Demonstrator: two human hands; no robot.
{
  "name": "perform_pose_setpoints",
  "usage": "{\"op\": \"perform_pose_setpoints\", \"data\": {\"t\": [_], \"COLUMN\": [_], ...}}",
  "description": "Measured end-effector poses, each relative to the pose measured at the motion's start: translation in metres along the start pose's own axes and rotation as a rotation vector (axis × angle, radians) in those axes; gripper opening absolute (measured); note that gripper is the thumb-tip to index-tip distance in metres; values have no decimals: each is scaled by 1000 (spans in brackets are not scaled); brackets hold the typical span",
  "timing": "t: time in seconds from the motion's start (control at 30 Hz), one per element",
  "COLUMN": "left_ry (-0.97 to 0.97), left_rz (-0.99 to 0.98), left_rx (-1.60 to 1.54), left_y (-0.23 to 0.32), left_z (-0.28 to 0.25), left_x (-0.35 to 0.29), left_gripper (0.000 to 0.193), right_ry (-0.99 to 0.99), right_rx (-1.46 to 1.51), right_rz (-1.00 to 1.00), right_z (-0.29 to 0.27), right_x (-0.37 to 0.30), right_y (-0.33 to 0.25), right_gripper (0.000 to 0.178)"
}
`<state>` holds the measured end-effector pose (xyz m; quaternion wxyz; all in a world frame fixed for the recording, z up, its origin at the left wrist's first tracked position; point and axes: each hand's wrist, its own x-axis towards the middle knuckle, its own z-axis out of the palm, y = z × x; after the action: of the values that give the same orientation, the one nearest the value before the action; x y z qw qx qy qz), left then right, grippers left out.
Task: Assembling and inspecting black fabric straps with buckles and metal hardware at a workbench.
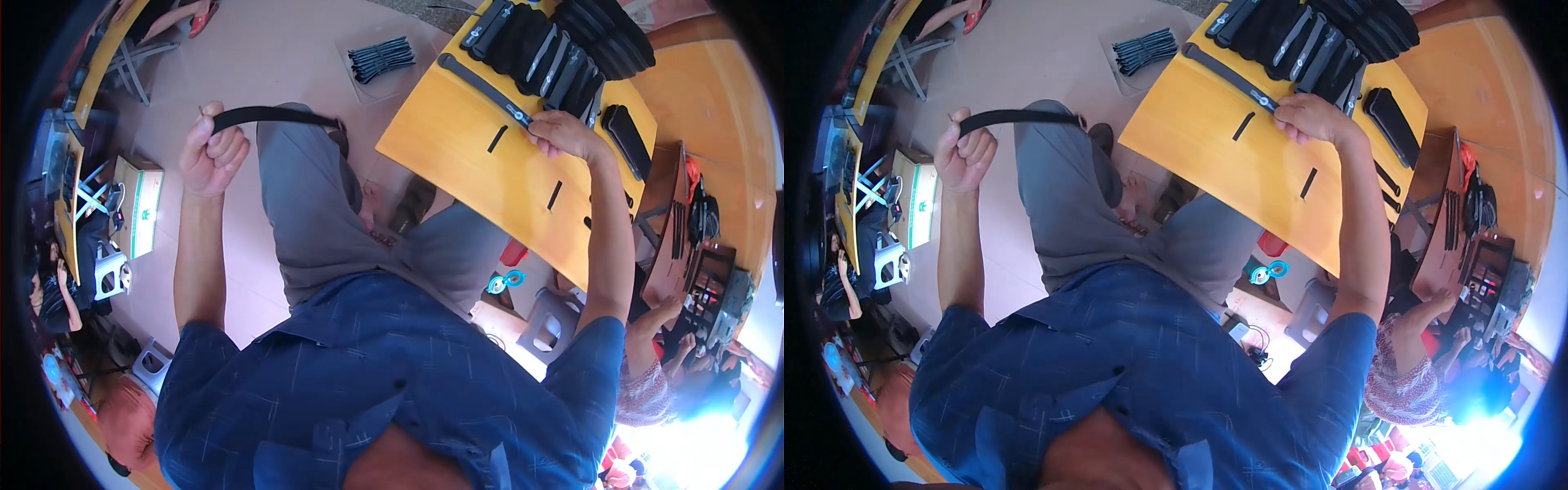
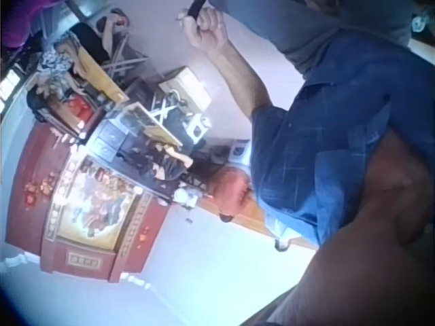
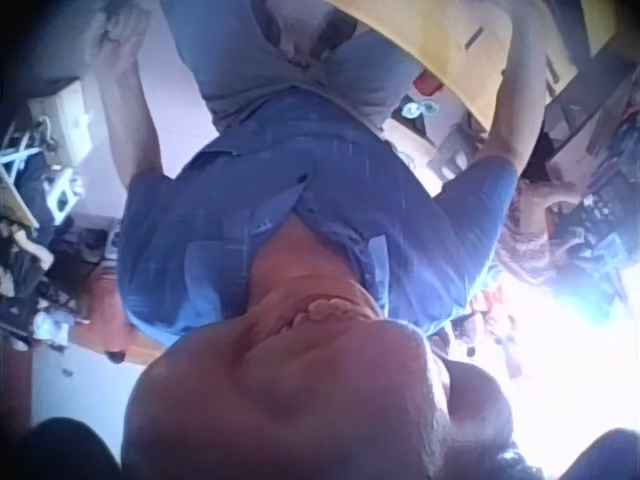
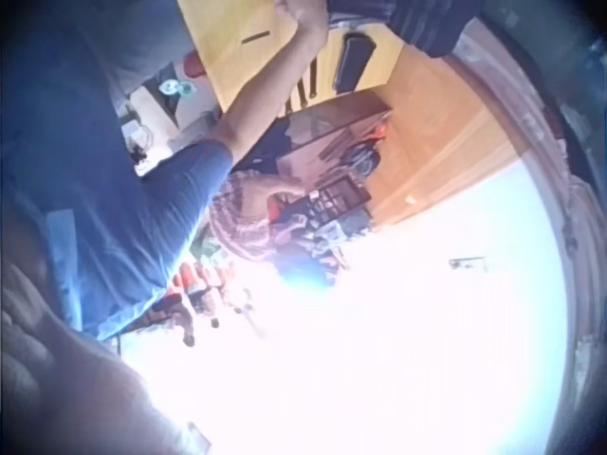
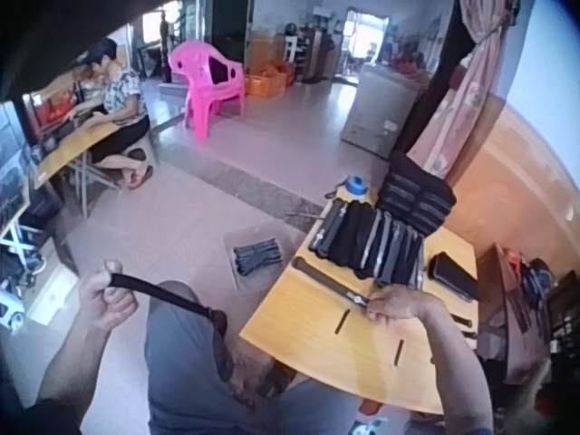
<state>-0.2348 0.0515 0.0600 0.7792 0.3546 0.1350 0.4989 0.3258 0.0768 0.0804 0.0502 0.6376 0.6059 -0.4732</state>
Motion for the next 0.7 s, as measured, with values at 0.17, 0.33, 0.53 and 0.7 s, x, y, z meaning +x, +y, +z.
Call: {"op": "perform_pose_setpoints", "data": {"t": [0.17,0.33,0.53,0.7], "left_ry": [-24,-12,-99,-320], "left_rz": [0,-73,-296,-478], "left_rx": [-36,-25,-21,251], "left_y": [-14,-41,-76,-86], "left_z": [4,27,88,137], "left_x": [-4,-3,7,27], "left_gripper": [22,26,27,29], "right_ry": [141,845,1064,686], "right_rx": [-104,-317,17,128], "right_rz": [168,49,-221,-858], "right_z": [8,51,113,168], "right_x": [11,1,-40,-99], "right_y": [5,8,-41,-120], "right_gripper": [42,49,33,30]}}
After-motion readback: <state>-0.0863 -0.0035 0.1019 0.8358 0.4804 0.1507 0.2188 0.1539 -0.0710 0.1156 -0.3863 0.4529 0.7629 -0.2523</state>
